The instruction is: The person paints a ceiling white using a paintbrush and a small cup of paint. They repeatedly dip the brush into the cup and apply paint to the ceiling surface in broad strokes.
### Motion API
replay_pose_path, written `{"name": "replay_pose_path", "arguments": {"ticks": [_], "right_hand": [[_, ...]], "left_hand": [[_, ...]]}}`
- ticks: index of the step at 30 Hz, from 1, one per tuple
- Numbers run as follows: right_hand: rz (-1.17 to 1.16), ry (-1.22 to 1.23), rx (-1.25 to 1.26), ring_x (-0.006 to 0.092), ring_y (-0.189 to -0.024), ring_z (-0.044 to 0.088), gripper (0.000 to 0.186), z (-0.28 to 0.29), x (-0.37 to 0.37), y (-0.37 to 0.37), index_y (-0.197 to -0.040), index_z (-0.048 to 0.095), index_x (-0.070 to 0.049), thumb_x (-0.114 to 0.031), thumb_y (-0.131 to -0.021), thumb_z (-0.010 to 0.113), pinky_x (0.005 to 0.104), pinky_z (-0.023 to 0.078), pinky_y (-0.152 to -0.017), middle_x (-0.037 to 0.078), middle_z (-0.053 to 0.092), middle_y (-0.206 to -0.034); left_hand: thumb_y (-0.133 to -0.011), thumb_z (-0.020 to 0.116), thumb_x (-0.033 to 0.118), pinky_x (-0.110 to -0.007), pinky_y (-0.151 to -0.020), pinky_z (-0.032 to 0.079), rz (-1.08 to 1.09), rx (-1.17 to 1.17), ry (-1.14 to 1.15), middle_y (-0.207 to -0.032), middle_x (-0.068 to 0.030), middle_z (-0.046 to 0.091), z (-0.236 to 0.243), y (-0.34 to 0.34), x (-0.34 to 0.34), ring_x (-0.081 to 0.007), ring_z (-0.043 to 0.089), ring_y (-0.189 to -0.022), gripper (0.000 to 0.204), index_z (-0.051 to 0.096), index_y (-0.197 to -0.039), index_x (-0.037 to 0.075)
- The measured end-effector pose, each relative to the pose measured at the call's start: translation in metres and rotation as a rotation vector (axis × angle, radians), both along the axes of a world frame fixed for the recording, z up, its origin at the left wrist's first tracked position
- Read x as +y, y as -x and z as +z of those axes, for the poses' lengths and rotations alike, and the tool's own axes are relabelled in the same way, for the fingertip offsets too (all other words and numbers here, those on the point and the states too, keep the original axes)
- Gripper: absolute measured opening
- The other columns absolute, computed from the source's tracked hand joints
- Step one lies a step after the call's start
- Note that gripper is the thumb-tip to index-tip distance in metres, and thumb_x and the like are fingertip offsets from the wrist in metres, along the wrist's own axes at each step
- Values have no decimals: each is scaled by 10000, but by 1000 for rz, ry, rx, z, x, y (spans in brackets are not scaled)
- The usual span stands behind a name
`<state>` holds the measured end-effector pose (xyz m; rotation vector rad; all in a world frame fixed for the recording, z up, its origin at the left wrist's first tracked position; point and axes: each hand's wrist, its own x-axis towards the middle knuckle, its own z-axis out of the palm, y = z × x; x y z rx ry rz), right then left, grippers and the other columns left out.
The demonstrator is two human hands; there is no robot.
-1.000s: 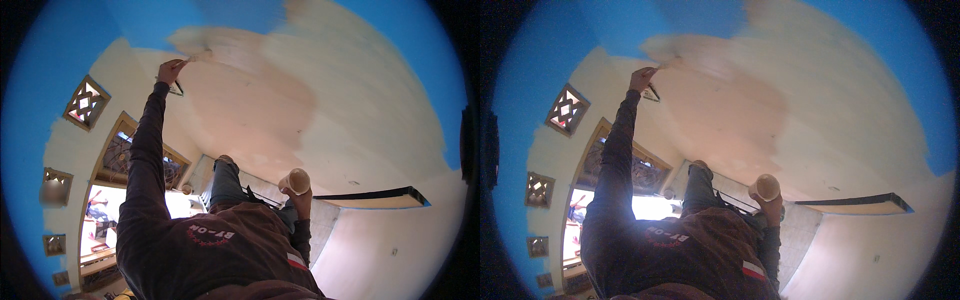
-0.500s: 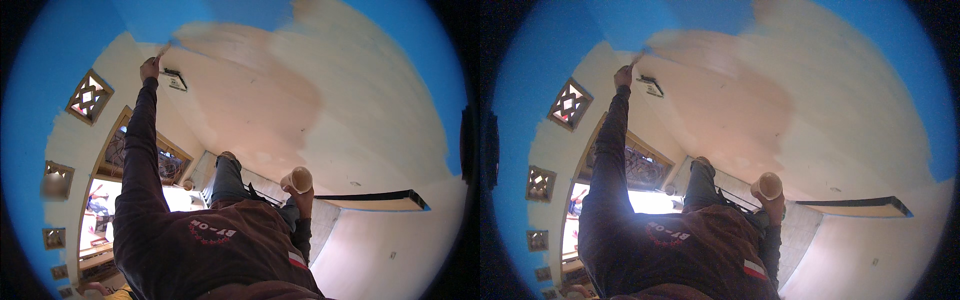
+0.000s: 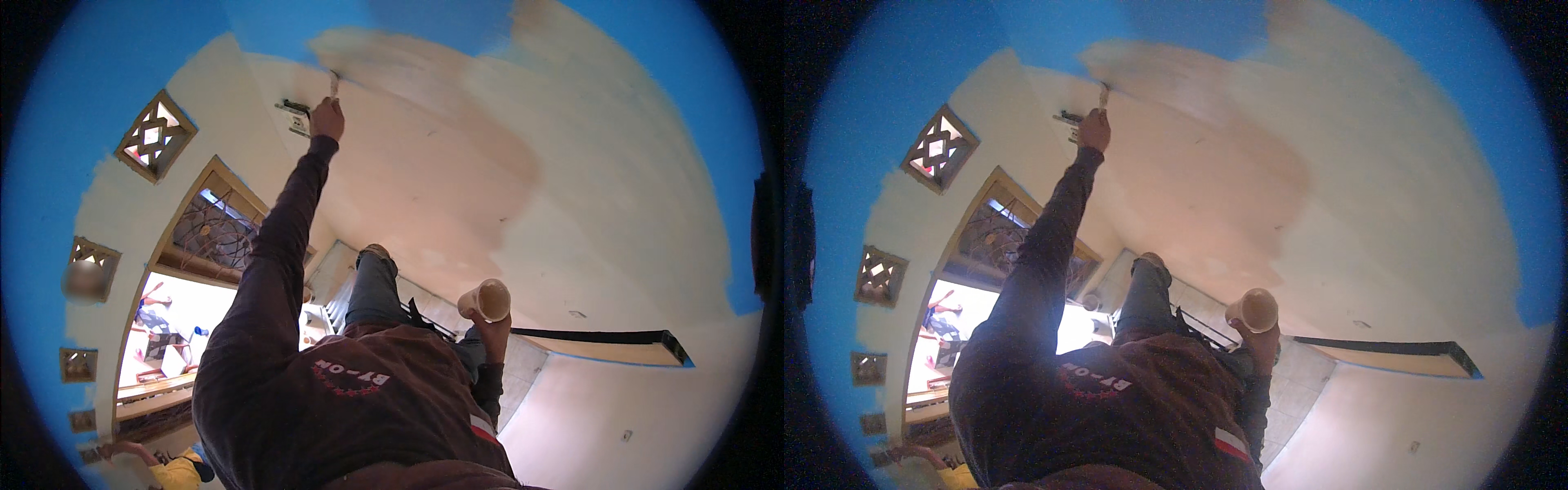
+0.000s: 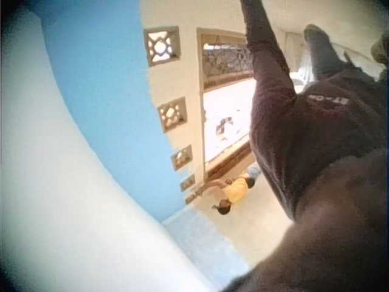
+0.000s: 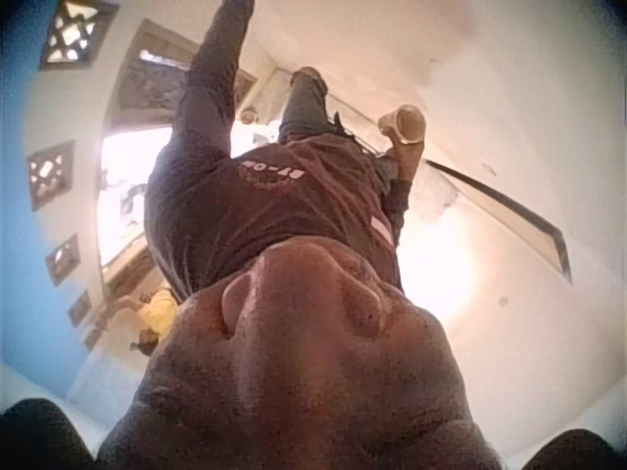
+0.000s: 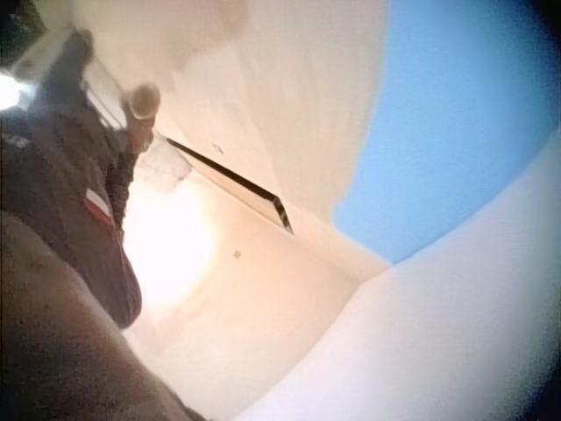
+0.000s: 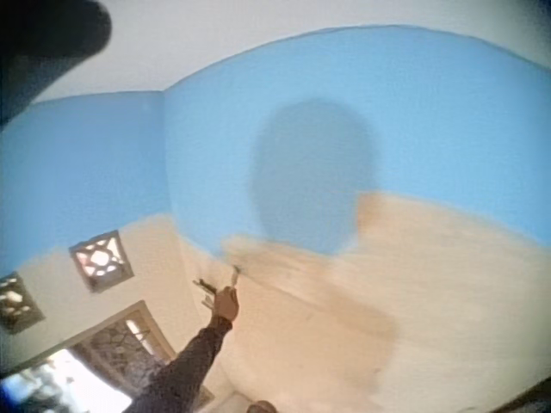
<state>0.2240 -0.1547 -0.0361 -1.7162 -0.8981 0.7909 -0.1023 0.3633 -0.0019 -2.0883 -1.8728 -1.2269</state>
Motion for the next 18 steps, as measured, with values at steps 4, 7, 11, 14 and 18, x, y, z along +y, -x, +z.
{"name": "replay_pose_path", "arguments": {"ticks": [4, 7, 11, 14, 18], "right_hand": [[2, -30, 26, 237, -1094, 667, 681, -8, 1, -2, -1253, 599, 2, -225, -696, 919, 382, 533, -945, 130, 694, -1178], [6, 5, -46, 235, -1095, 666, 696, 0, 2, -1, -1258, 597, 3, -232, -691, 925, 382, 533, -946, 131, 695, -1179], [8, -31, -97, 250, -1092, 675, 713, 9, 20, -7, -1256, 598, 6, -249, -680, 932, 386, 542, -933, 149, 701, -1178], [17, -76, -128, 263, -1076, 692, 728, 11, 28, -10, -1248, 596, 8, -277, -673, 940, 388, 556, -913, 159, 713, -1157], [25, -70, -106, 254, -1077, 693, 731, 10, 29, -10, -1251, 592, 6, -277, -674, 940, 383, 557, -909, 157, 713, -1160]], "left_hand": [[-1008, 528, 255, -537, -692, 538, -125, -97, -43, -827, -242, 673, 5, -53, -64, -451, 665, -787, 255, 593, -968, 12], [-997, 556, 232, -508, -663, 531, -236, -154, -31, -792, -220, 665, 9, -71, -104, -416, 667, -755, 224, 611, -1013, 15], [-972, 630, 265, -402, -545, 483, -290, -303, 22, -651, -157, 620, 29, -64, -172, -297, 608, -563, 258, 681, -953, 13], [-935, 705, 323, -319, -492, 425, -337, -408, 175, -556, -101, 553, 42, -55, -212, -133, 492, -483, 301, 736, -979, 26], [-925, 722, 341, -308, -511, 442, -399, -338, 179, -585, -97, 579, 47, -33, -201, -120, 526, -513, 321, 747, -983, 26]]}}
